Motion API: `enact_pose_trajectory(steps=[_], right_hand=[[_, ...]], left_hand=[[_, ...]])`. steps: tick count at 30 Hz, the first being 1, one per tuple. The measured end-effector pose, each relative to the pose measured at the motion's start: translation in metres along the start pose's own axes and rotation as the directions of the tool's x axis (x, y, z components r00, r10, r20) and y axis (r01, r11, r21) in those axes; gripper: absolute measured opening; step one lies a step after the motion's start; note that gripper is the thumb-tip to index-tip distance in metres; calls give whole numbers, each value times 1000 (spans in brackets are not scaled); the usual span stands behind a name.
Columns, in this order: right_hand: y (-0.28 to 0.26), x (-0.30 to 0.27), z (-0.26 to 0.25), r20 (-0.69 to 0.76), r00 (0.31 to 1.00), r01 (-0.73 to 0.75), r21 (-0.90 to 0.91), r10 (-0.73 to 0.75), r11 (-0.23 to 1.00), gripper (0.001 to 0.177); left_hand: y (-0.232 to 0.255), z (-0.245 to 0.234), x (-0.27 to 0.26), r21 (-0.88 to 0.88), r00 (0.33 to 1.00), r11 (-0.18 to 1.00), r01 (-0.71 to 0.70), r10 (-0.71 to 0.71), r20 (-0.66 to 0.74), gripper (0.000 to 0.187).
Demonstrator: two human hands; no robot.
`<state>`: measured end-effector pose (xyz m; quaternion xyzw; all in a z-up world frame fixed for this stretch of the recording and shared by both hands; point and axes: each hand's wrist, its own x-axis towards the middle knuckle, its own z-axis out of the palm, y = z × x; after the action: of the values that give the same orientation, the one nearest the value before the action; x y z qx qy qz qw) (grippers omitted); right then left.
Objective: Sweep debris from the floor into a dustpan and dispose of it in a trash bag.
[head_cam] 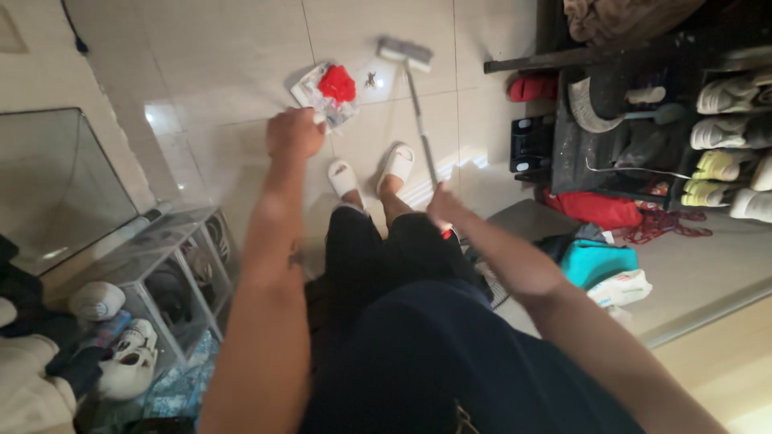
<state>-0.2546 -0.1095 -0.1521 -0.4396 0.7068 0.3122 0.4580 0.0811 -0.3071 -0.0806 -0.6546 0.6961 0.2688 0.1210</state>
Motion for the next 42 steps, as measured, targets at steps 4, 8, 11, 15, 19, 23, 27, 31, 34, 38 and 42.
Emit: enact_pose_trajectory(steps=[4, 8, 11, 15, 19, 23, 27, 31, 34, 38, 42], right_hand=[[-34, -27, 46, 27, 996, 80, 133, -85, 988, 78], [-66, -64, 72, 3, 972, 230, 222, -237, 947, 75], [-90, -86, 84, 84, 962, 249, 135, -261, 959, 65], [-118, -122, 54, 232, 935, 178, 345, -267, 921, 56], [-104, -115, 43, 268, 933, 59, 546, -241, 835, 49], [-70, -119, 25, 287, 931, -110, 808, -225, 578, 57], [-65, -150, -2, 195, 963, -8, 708, -184, 707, 58], [-62, -187, -27, 133, 984, 36, 496, -117, 868, 69], [-49, -191, -34, 121, 985, 56, 437, -120, 898, 72], [-11, -165, -39, 137, 978, 64, 529, -159, 846, 77], [-25, -177, -73, -126, 895, 428, -35, -429, 903, 71]], left_hand=[[24, -6, 9, 8, 993, 999, 41, -41, 113, 34], [15, -1, 7, 5, 999, 1000, -1, 0, 45, 32], [2, -9, 0, 3, 999, 1000, 0, 0, 48, 34], [-22, -7, -4, -57, 999, 998, 39, -38, 14, 35], [-53, 0, -19, -59, 998, 997, 42, -44, -46, 35], [-84, -1, -42, -109, 990, 985, 137, -133, 44, 32], [-128, 30, -67, -47, 989, 990, 135, -132, 60, 38], [-156, 67, -104, -85, 968, 974, 211, -196, 155, 47], [-157, 71, -134, -146, 933, 934, 327, -295, 205, 51], [-153, 77, -162, -224, 903, 876, 427, -398, 165, 53], [-158, 107, -179, -194, 898, 877, 440, -425, 117, 51]])
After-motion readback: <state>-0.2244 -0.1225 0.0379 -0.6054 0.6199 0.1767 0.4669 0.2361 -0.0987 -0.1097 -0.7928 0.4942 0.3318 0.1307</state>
